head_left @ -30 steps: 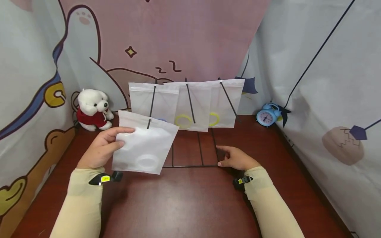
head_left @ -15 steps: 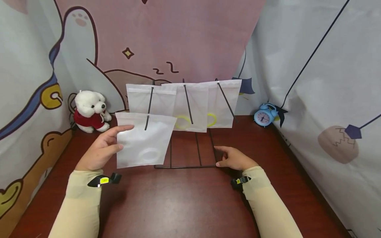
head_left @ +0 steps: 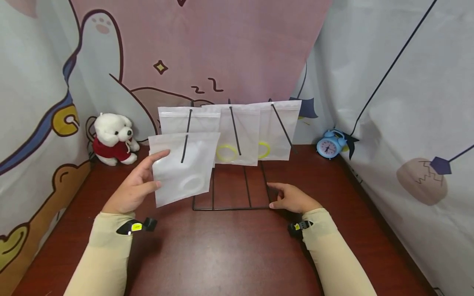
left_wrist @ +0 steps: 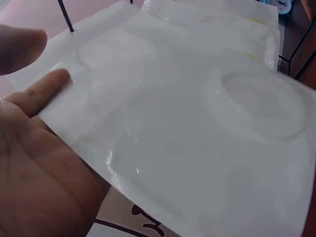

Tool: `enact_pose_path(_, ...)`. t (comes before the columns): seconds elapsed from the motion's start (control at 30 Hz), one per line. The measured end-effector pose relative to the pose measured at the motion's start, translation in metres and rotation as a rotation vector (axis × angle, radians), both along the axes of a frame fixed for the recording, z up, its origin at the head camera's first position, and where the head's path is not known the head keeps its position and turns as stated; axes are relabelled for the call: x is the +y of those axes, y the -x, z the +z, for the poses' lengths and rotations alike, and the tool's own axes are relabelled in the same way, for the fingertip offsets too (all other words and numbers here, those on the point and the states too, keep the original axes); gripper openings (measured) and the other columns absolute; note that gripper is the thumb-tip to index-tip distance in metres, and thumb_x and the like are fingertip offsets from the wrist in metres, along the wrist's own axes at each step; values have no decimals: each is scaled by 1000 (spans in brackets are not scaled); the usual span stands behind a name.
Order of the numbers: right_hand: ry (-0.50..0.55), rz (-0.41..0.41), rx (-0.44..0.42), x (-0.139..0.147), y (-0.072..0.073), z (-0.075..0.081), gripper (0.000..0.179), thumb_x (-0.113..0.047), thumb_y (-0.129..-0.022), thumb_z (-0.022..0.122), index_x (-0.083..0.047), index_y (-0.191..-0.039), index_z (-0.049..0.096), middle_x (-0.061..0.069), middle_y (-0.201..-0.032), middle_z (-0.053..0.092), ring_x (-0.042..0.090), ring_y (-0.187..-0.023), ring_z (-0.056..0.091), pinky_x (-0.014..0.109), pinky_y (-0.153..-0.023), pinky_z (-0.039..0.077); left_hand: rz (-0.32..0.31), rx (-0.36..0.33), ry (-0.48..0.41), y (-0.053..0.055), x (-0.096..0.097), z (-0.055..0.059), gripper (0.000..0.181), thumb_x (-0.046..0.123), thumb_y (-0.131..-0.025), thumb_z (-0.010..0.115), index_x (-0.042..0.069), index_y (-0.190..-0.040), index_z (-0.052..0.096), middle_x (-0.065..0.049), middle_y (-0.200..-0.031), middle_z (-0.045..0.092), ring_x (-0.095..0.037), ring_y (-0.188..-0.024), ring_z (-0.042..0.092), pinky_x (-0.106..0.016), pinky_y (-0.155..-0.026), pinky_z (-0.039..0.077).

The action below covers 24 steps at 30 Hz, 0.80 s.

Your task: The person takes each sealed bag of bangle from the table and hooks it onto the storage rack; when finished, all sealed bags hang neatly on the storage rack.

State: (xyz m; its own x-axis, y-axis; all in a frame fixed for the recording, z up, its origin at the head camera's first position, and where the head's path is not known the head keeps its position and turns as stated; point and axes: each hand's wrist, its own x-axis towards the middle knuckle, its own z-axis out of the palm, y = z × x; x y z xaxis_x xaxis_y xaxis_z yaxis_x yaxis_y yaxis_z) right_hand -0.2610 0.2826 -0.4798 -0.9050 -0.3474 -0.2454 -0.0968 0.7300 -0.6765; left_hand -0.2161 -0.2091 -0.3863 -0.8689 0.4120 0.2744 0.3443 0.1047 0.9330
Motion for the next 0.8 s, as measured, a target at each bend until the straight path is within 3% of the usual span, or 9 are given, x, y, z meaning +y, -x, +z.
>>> enact_pose_path(0.1, 11, 1, -1, 1, -1, 0, 79, -18, -92, 83, -14, -161, 45, 0, -67, 55, 15, -63, 49, 31, -58, 42, 6, 12, 6, 1, 2, -2, 75, -13, -97, 49, 15, -165, 34, -5, -173, 21, -19, -157, 11, -44, -125, 21)
enact_pose_path(0.23, 20, 0, -3, 0, -1, 0, 78, -17, -92, 83, -14, -161, 45, -1, -66, 54, 15, -63, 49, 30, -58, 42, 34, 41, 35, 4, 3, -8, 70, -12, -98, 50, 14, -162, 40, -4, -170, 30, -12, -150, 24, -18, -108, 35)
enact_pose_path(0.3, 19, -6, -4, 0, -1, 0, 78, -17, -92, 83, -14, -160, 46, -1, -66, 54, 14, -63, 49, 30, -59, 42, 55, 57, 64, 7, 3, -11, 66, -11, -99, 51, 13, -159, 45, -4, -164, 40, -11, -133, 42, -18, -97, 42)
enact_pose_path(0.4, 12, -10, -3, -1, -1, -1, 78, -17, -92, 83, -14, -160, 46, -1, -67, 54, 15, -63, 49, 30, -59, 42, 67, 72, 108, 12, 3, -17, 58, -9, -100, 53, 11, -155, 52, -7, -153, 51, -15, -109, 54, -21, -87, 49)
enact_pose_path(0.47, 4, -12, -3, -1, -1, -1, 78, -18, -92, 83, -14, -160, 46, -1, -68, 55, 15, -64, 50, 30, -59, 42, 67, 73, 135, 15, 2, -20, 52, -7, -101, 55, 9, -151, 56, -11, -143, 58, -19, -95, 57, -23, -80, 52)
enact_pose_path(0.6, -1, -13, -7, -2, -1, -1, 78, -18, -92, 83, -15, -160, 46, 0, -69, 56, 15, -65, 51, 30, -59, 43, 58, 65, 174, 20, 1, -28, 46, -3, -103, 57, 10, -146, 62, -17, -119, 64, -21, -87, 56, -25, -75, 51)
enact_pose_path(0.73, 3, -17, -10, -2, -1, 0, 77, -18, -92, 83, -15, -160, 47, 0, -69, 56, 15, -64, 50, 30, -59, 43, 53, 61, 213, 25, -1, -36, 42, 0, -103, 59, 12, -143, 66, -15, -96, 59, -21, -71, 48, -29, -68, 50)
enact_pose_path(0.8, 9, -20, -17, -2, -1, 1, 77, -17, -92, 83, -15, -160, 46, 0, -68, 55, 15, -64, 50, 30, -59, 43, 47, 53, 229, 27, -1, -40, 41, 2, -103, 60, 13, -142, 66, -13, -100, 61, -21, -69, 48, -31, -68, 51)
